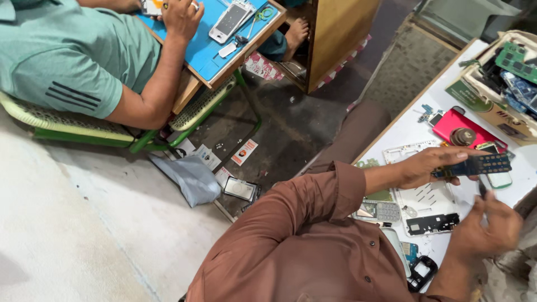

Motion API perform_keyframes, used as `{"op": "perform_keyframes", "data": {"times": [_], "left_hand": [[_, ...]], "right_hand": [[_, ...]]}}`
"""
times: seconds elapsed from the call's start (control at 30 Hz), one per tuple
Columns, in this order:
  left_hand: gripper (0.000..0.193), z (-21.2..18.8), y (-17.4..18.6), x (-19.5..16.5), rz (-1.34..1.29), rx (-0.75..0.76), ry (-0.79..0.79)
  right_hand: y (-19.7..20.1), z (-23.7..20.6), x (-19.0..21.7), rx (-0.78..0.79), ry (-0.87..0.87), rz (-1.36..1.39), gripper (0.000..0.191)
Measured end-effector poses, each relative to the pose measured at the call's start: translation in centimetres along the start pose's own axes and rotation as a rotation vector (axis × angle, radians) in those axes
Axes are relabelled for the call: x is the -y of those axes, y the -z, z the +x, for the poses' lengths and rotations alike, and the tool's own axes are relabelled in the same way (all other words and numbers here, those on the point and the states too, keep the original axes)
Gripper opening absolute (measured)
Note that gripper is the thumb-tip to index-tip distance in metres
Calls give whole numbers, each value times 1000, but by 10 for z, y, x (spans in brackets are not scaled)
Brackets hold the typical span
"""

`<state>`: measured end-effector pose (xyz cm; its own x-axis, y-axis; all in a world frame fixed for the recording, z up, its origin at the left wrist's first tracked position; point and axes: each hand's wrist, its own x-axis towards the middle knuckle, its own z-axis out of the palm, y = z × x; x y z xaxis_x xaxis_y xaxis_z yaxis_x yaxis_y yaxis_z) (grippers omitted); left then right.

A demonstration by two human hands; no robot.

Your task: The person repairs a mobile phone at a cluttered workbench. They hold the opened phone in one hand and use a small hand tool with the other to work on the internal board and keypad area, repeatedly manipulating components and adjusting the phone's position while working.

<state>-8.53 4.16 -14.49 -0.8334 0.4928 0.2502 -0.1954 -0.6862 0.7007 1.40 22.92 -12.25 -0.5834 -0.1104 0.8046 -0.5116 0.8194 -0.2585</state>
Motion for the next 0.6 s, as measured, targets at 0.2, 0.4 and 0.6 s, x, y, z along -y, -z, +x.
{"op": "perform_keyframes", "data": {"times": [0.2, 0.4, 0.6], "left_hand": [[60, 2, -1, -7, 29, -4, -61], [62, -3, 0, -5, -7, -1, -58], [60, 0, 0, -5, -37, -3, -57]], "right_hand": [[-3, 0, -1, 47, -32, -31, 26], [-6, 1, 5, -9, -63, 57, 26], [-5, 7, 5, -24, -57, -6, 31]]}}
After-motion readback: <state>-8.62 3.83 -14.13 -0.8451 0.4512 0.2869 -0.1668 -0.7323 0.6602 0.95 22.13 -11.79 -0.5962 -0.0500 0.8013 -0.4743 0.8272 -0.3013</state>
